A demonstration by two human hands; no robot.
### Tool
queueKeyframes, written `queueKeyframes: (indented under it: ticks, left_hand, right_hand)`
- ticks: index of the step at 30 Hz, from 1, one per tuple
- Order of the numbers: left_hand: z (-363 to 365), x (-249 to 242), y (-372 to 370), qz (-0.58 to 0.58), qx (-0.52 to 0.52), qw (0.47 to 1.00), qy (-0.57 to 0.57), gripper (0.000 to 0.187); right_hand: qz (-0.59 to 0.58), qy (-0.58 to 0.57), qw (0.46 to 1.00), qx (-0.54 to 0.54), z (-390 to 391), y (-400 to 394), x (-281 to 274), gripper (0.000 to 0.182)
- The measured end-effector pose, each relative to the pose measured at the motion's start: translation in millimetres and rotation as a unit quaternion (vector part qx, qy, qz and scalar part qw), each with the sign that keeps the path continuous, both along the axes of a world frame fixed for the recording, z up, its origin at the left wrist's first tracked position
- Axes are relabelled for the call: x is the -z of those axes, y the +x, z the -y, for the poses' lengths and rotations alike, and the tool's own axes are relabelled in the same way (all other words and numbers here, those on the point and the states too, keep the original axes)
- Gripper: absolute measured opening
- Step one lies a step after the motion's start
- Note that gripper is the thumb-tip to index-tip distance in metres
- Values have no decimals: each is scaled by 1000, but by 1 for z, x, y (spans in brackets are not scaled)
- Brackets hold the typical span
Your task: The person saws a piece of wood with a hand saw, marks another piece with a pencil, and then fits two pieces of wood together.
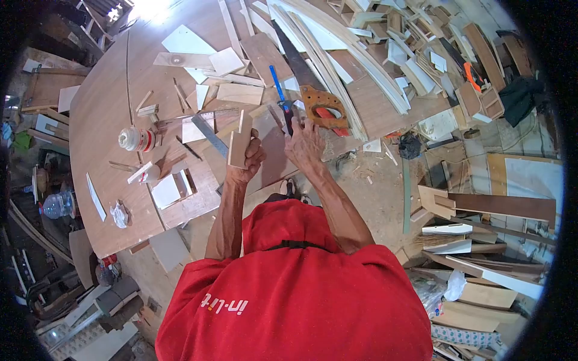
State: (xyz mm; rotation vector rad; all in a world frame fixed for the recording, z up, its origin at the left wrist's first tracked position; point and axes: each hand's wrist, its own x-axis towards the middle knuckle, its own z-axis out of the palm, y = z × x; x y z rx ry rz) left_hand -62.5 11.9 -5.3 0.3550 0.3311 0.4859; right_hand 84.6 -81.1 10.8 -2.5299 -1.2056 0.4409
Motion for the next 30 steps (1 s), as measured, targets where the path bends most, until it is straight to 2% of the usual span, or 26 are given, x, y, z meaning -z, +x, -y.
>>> queueKeyframes:
  ticks: [2,3,4,5,6,8,9,12,15,16,17,19,21,23,24,26,27,29,30]
  left_hand:
    - [-3,2,-3,-13,4,1000,5,21]
    - [-3,-1,-5,-28,10,1000,11,23]
    - [-2,-2,-5,-28,5,1000,9,23]
    - [1,-4,-3,-144,-3,989,45,25]
    - [2,-6,-2,-257,-11,963,80,28]
    - [5,-7,1,-296,-32,947,119,30]
    - [6,-9,1,-335,-47,928,157,33]
    - [5,-15,-12,-335,-56,922,188,34]
    - [5,-18,-30,-355,-61,909,209,35]
    - [3,-21,-36,-375,-55,899,221,35]
    - [3,-21,-40,-371,-55,900,223,35]
    - [3,-17,-51,-399,-83,885,223,35]
    - [4,-11,-60,-391,-83,891,214,34]
    - [4,-16,-61,-386,-106,899,179,32]
    - [3,-9,-61,-380,-131,898,182,28]
    - [-2,-5,-59,-390,-144,888,198,27]
    - [-3,-4,-58,-403,-154,877,212,26]
    - [-2,-16,-53,-420,-169,861,230,26]
    - [-3,-22,-49,-436,-179,846,250,25]
  right_hand:
    - [32,80,996,35,-4,-5,-13,45]
    - [32,79,996,31,-9,-4,-20,45]
    - [-147,159,976,23,-14,-4,-28,43]
    - [-322,231,918,15,-19,-5,-31,42]
    - [-324,230,918,9,-24,-10,-30,42]
    - [-498,219,839,17,-32,-19,-26,45]
    - [-497,219,840,12,-35,-19,-23,45]
    - [-404,215,887,-59,-43,-24,-28,33]
    - [-383,193,901,-62,-53,-33,-30,32]
    - [-356,210,905,-95,-57,-35,-24,33]
    - [-368,212,898,-119,-61,-35,-9,34]
    - [-432,162,884,-75,-70,-41,-14,34]
    - [-437,142,886,-59,-77,-31,-8,35]
    - [-311,224,922,-53,-86,-14,10,38]
    - [-190,217,957,-31,-93,0,7,35]
    - [-106,215,971,-23,-100,31,-13,35]
    - [-106,216,970,-26,-106,48,-10,35]
    - [33,134,990,0,-128,76,2,50]
    - [34,138,990,-4,-142,84,2,50]
